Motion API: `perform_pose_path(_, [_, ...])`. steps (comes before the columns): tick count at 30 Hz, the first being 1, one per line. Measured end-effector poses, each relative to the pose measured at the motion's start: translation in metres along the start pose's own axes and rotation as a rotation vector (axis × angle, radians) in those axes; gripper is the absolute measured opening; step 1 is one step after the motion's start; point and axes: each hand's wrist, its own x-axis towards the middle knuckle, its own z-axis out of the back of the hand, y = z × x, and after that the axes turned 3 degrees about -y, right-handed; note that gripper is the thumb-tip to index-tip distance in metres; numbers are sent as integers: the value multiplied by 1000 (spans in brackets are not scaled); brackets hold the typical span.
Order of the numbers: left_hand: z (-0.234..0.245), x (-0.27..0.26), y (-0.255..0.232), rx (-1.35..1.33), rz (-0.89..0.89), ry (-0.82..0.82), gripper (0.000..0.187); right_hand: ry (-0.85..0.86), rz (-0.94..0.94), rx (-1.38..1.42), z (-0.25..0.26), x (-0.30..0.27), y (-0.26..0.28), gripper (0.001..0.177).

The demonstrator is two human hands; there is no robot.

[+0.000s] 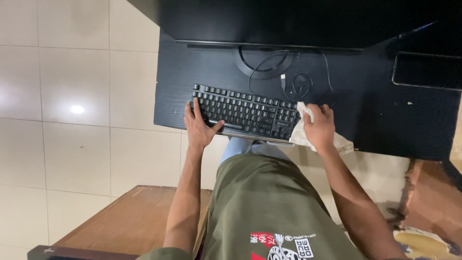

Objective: The person cleans a black computer keyboard on a desk using a white cloth. They wipe the keys and the surrounding desk surface, occasionally folding the cloth to use a clean section.

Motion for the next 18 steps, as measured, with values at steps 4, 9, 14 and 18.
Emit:
perform_pose_path(4, [6,-5,2,-23,-10,20,126,-7,6,-51,1,14,15,24])
perform_pose_path(9, [39,1,-33,49,65,170,134,41,-110,-133,-6,21,16,25])
perform_pose_path(14, [49,30,-40,201,-187,257,137,-35,-14,-213,0,0,35,28])
perform_pose_path(18, [48,46,-55,380,-527,465,141,-82,150,-367,1,-24,48,53])
